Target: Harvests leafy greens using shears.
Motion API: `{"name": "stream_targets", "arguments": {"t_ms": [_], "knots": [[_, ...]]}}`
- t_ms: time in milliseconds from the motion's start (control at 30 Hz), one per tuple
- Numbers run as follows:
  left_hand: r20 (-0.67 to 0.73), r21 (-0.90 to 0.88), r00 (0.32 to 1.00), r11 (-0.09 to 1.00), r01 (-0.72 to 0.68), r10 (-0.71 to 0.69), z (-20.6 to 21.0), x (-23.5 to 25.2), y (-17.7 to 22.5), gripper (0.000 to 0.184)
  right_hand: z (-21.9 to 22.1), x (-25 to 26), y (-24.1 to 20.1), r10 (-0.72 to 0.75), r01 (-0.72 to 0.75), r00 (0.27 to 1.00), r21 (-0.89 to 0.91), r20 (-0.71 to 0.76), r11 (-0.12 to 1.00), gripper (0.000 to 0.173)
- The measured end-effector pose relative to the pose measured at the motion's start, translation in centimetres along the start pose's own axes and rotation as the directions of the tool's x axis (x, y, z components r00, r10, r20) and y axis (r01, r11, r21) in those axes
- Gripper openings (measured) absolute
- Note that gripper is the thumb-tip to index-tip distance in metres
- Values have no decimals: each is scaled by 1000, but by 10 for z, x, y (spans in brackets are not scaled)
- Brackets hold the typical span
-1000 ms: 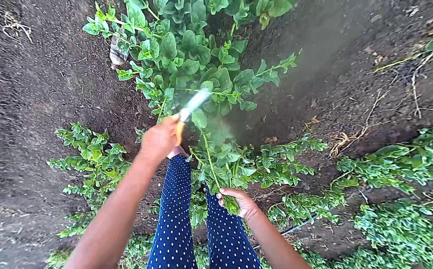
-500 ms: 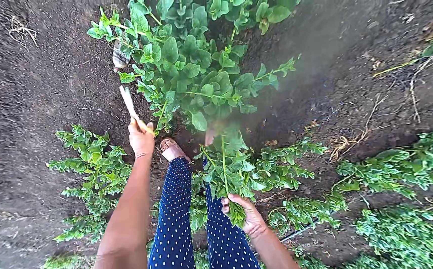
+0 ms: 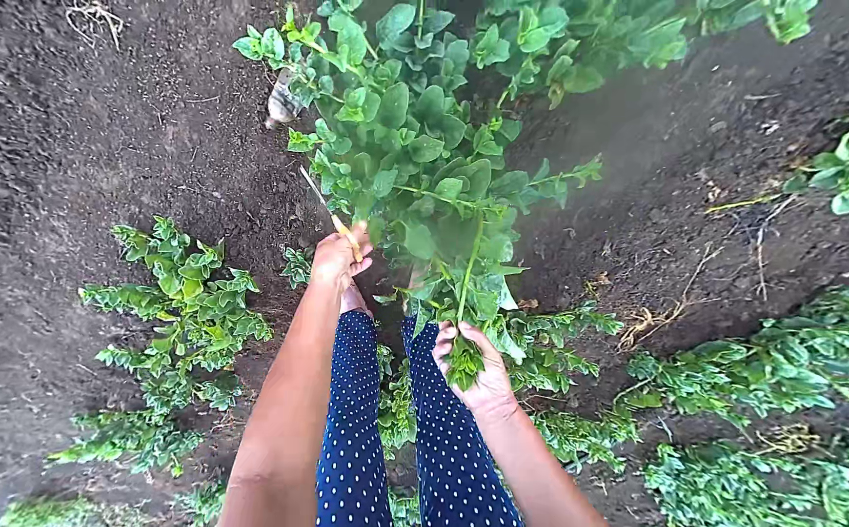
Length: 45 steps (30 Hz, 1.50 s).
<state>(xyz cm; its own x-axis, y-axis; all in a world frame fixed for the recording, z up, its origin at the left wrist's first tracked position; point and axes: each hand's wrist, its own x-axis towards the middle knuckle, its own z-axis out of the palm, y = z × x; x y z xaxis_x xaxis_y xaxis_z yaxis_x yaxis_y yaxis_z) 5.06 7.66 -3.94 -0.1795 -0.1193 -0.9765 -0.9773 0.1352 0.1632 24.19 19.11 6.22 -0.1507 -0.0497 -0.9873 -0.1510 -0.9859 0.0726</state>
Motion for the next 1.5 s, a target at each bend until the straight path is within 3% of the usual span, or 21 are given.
{"name": "stream_targets", "arguments": {"t_ms": [67,167,300,433,567,667,800,900,967,1033,1100,1167,1267,1500], "knots": [[-46,71,999,997,32,-29,1,12,-6,39,13,8,4,-23,23,1000,0,16,1000,24],[-81,159,996,987,40,-28,-3,21,-22,36,29,22,13,-65,65,998,-20,19,998,26],[-45,107,997,993,-51,56,3,9,-24,32,57,51,23,-126,125,992,-83,-12,989,30],[18,148,981,970,-193,193,18,-9,3,24,91,83,28,-209,199,976,-144,-58,969,18],[92,515,960,813,-272,263,27,-16,16,21,114,106,26,-229,218,973,-243,-17,945,16],[153,712,937,623,-324,313,37,-48,19,21,113,118,19,-196,229,970,-269,144,935,21],[173,809,934,495,-316,312,56,-60,12,23,102,126,9,-194,239,956,-196,221,951,20],[200,785,928,515,-344,316,49,-60,8,31,102,126,-1,-256,285,953,-193,161,939,21],[237,716,936,604,-350,261,27,-51,8,41,99,129,-14,-266,279,956,-101,124,955,20],[318,653,946,708,-268,64,5,-27,13,44,98,131,-29,-279,286,950,-35,137,958,23],[394,638,911,750,-174,-125,-1,3,21,42,95,134,-42,-290,300,941,-30,171,954,28],[437,616,872,780,-111,-220,2,30,32,44,92,137,-55,-273,283,940,-18,205,959,32],[464,612,832,789,-53,-303,11,56,60,45,85,140,-65,-241,239,934,39,263,970,36],[388,662,845,749,23,-368,29,89,90,39,79,139,-65,-246,236,937,72,246,969,35]]}}
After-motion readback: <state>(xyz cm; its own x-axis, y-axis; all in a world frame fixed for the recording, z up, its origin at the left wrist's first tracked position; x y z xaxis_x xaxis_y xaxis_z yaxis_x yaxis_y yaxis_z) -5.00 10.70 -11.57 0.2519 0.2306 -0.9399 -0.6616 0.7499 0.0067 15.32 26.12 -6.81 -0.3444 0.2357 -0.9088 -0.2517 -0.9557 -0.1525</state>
